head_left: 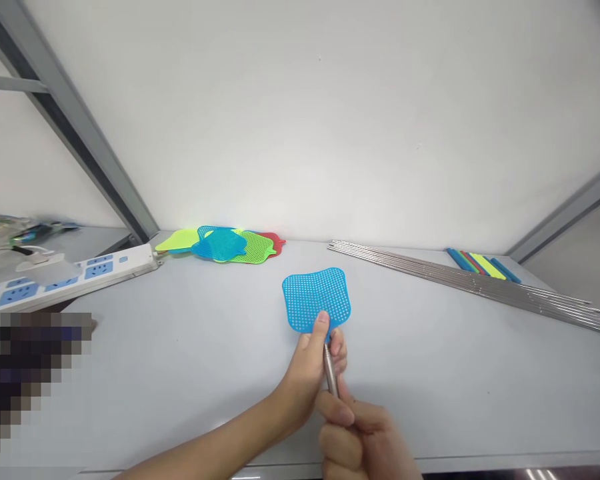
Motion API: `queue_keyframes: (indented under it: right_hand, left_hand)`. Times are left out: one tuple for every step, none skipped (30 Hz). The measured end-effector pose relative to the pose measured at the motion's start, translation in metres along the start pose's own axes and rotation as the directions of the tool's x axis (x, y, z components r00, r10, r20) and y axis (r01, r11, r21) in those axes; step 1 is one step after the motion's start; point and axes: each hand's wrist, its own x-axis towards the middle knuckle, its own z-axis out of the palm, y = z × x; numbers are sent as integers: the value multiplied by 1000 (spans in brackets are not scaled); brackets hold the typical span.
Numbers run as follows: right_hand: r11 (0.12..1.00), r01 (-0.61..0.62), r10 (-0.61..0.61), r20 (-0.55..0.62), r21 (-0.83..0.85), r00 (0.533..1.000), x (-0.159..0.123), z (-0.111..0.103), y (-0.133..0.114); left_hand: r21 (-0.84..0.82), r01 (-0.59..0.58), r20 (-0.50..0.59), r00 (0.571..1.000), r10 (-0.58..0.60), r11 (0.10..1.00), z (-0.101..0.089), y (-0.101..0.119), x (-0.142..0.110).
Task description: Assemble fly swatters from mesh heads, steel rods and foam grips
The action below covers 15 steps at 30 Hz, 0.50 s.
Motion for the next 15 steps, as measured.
queue_keyframes:
  right_hand:
    - [1000,-1,1,-1,9,1000,0,0,-1]
    - [1000,-10,10,-7,18,1000,1,0,-2]
    - [999,-17,18,-14,30,1000,1,0,-3]
    - [999,-26,27,-23,42,999,1,0,-4]
    - [998,-31,33,-40,53,999,1,-1,-5]
    - [997,-28,32,-58,65,998,2,-2,-6]
    - [997,-18,24,-76,74,997,2,-3,-6]
    - [997,-1,9,-97,82,995,3,-4,-6]
    - [996,19,-9,-124,86,992,5,-5,-5]
    - [995,40,-27,-152,87,988,6,-5,-4]
    - [995,59,-42,-178,86,983,7,-6,-3]
    - [994,70,-52,-199,84,979,8,-6,-1]
    - [994,76,-57,-220,80,974,9,-6,-1]
    - [994,78,-58,-235,78,970,9,-6,0]
    - [995,75,-55,-245,72,968,9,-6,0]
  left_hand:
    - [12,2,0,1000,-2,1000,-1,0,0]
    - [25,5,-3,1000,-5,1000,-1,0,1]
    - [38,6,-10,1000,-6,999,-1,1,1]
    - [51,8,-18,1000,-7,999,-1,2,2]
    - [62,10,-25,1000,-9,998,-1,3,2]
    - [69,11,-28,1000,-10,998,-1,4,3]
    - [73,10,-24,1000,-9,997,-2,5,4]
    - [77,8,-16,1000,-6,997,-2,6,5]
    - [84,4,-4,1000,-4,996,-2,7,5]
    - [99,-1,6,1000,0,995,-3,8,6]
    - [122,-7,11,1000,5,993,-4,9,7]
    - [152,-13,13,1000,11,988,-5,9,7]
    - [182,-20,11,1000,18,983,-6,10,7]
    - [208,-24,9,1000,23,978,-7,11,7]
    - [231,-26,8,1000,25,973,-8,11,7]
